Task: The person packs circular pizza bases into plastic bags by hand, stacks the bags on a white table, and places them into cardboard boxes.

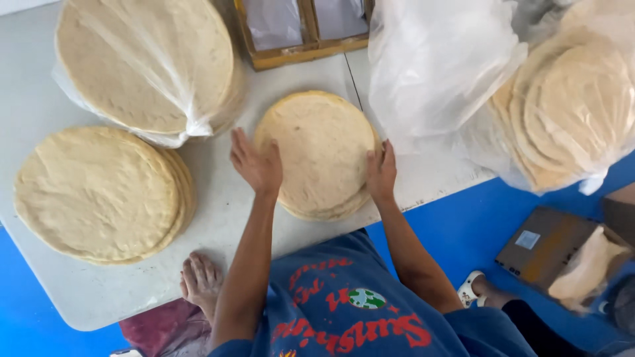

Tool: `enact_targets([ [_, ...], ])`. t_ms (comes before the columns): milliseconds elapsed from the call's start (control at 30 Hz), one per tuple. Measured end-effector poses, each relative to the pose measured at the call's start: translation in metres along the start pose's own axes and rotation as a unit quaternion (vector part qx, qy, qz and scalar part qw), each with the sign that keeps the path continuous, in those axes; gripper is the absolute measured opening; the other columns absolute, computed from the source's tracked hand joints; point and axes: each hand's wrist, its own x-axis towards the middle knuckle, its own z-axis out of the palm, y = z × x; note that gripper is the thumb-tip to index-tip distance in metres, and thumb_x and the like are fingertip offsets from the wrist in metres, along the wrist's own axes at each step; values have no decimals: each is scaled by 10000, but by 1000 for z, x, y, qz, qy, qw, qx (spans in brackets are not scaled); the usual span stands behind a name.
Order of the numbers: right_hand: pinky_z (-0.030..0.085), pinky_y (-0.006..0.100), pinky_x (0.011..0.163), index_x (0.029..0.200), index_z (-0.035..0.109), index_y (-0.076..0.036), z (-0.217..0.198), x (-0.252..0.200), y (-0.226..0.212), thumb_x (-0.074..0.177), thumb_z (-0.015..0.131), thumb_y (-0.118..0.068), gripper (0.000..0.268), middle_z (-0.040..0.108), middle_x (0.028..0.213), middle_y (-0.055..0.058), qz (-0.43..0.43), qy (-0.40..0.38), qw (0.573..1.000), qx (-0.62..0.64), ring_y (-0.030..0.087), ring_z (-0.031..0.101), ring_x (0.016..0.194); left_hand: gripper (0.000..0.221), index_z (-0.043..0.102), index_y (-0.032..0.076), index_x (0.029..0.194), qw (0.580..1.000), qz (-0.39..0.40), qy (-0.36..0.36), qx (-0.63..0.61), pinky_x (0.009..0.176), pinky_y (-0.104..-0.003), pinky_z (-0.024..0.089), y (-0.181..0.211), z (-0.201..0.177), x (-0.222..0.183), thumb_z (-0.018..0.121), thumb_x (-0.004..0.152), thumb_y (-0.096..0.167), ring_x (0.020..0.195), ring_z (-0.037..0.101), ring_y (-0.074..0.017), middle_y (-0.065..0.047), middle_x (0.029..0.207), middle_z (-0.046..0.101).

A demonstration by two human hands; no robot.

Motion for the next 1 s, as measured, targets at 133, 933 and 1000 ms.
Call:
enact_targets([
  [133,328,423,1190,1538,366,72,-9,-4,-36,1035,608,-375,715,446,1559,293,37,-61,993,92,389,425,1456,756,425,-39,1499,997,8,72,18,1178,-502,368,-61,37,9,781,915,284,1349,483,-442,-252,1482,517],
  [933,536,406,852,1060,636,-10,221,413,-71,1039,515,-192,219,681,1037,134,-72,-205,967,134,297,657,961,532,633,87,1263,995,7,66,73,1121,-559,388,-38,-155,-92,821,808,290,1315,496,-392,-174,1392,550],
  [1000,524,404,833,1004,617,-15,217,417,-89,1016,550,-160,160,663,991,116,-121,-159,976,81,279,642,925,522,634,112,1264,986,15,116,120,1124,-563,388,-87,-175,-74,826,813,293,1318,503,-385,-171,1395,548],
])
